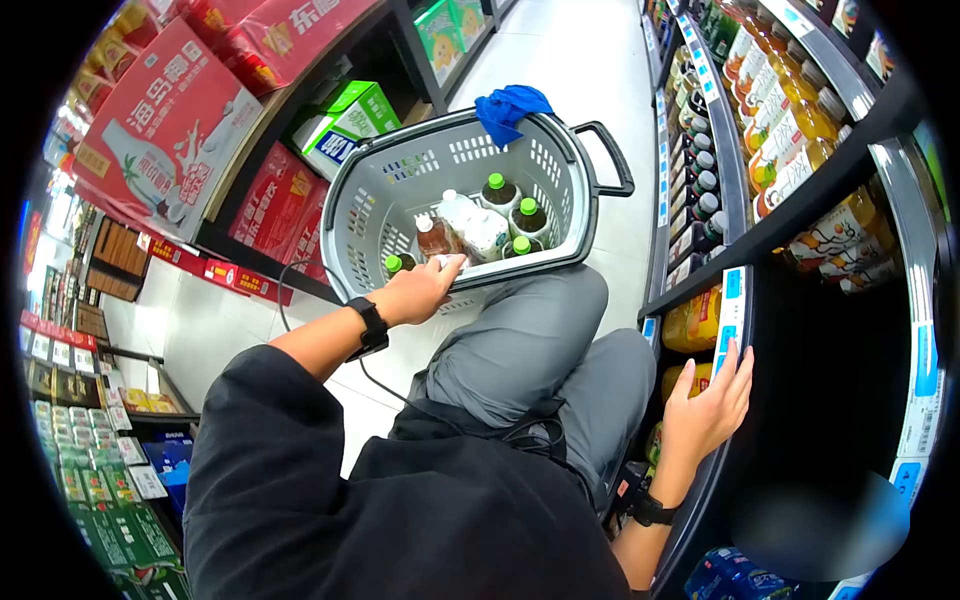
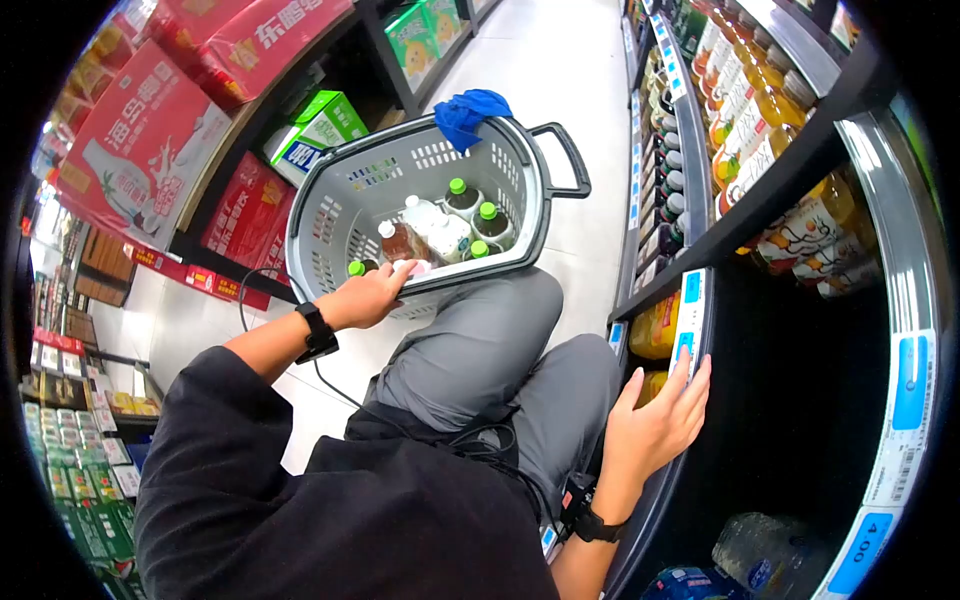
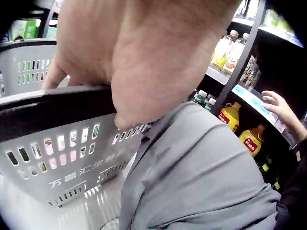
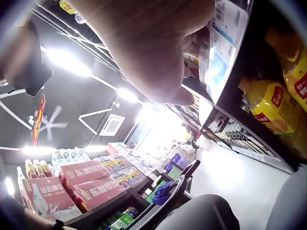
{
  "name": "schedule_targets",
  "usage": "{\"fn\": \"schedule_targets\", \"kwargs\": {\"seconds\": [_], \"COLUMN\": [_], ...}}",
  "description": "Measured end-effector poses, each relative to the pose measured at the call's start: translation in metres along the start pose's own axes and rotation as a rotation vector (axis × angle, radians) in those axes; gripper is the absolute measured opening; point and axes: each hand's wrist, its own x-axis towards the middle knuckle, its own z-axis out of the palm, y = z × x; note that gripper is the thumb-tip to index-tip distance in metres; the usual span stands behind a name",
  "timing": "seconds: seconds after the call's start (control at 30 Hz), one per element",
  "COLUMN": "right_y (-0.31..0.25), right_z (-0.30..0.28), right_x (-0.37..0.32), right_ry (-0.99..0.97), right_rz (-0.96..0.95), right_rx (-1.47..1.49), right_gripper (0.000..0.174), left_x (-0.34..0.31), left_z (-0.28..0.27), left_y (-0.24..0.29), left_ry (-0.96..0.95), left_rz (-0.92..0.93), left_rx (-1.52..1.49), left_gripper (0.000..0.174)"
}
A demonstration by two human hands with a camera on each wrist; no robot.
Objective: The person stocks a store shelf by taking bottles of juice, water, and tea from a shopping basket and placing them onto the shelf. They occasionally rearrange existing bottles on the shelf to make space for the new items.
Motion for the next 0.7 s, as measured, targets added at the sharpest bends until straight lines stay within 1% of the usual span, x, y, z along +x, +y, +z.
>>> {"fn": "schedule_targets", "kwargs": {"seconds": [0.1,0.17,0.23,0.3,0.33,0.37,0.43,0.47,0.5,0.57,0.6,0.63,0.7], "right_y": [-0.003,-0.004,-0.006,-0.006,-0.005,-0.004,-0.001,-0.001,-0.001,-0.001,-0.001,0.003,0.001], "right_z": [-0.003,-0.001,0.000,0.001,0.002,0.004,0.009,0.011,0.013,0.017,0.020,0.022,0.027], "right_x": [0.001,0.004,0.003,0.003,0.003,0.004,0.003,0.004,0.005,0.006,0.007,0.006,0.008], "right_ry": [-0.023,-0.024,-0.032,-0.025,-0.015,-0.019,0.025,0.052,0.046,0.089,0.128,0.163,0.217], "right_rz": [0.009,0.013,0.012,0.006,-0.004,0.007,-0.020,-0.029,-0.007,0.022,0.032,0.023,0.007], "right_rx": [0.016,0.005,-0.060,-0.075,-0.081,-0.087,-0.151,-0.189,-0.197,-0.166,-0.176,-0.198,-0.239], "right_gripper": [0.058,0.058,0.057,0.056,0.054,0.054,0.053,0.051,0.051,0.048,0.043,0.040,0.035], "left_x": [-0.001,0.001,0.003,0.003,0.006,0.009,0.018,0.026,0.036,0.075,0.089,0.107,0.143], "left_z": [-0.007,-0.009,-0.011,-0.014,-0.019,-0.024,-0.036,-0.046,-0.058,-0.073,-0.092,-0.098,-0.094], "left_y": [-0.002,-0.005,-0.006,-0.007,-0.005,-0.005,-0.005,-0.005,-0.002,-0.013,-0.011,-0.013,-0.030], "left_ry": [-0.042,-0.091,-0.114,-0.169,-0.238,-0.245,-0.442,-0.571,-0.704,-0.918,-0.912,-0.937,-0.793], "left_rz": [0.000,0.015,0.034,0.023,0.011,0.022,0.024,0.028,0.005,0.072,0.121,0.147,0.184], "left_rx": [0.000,0.026,0.027,0.142,0.145,0.149,0.068,0.038,0.031,0.017,-0.080,-0.262,-0.218], "left_gripper": [0.072,0.066,0.067,0.073,0.075,0.075,0.079,0.083,0.082,0.077,0.068,0.057,0.049]}}
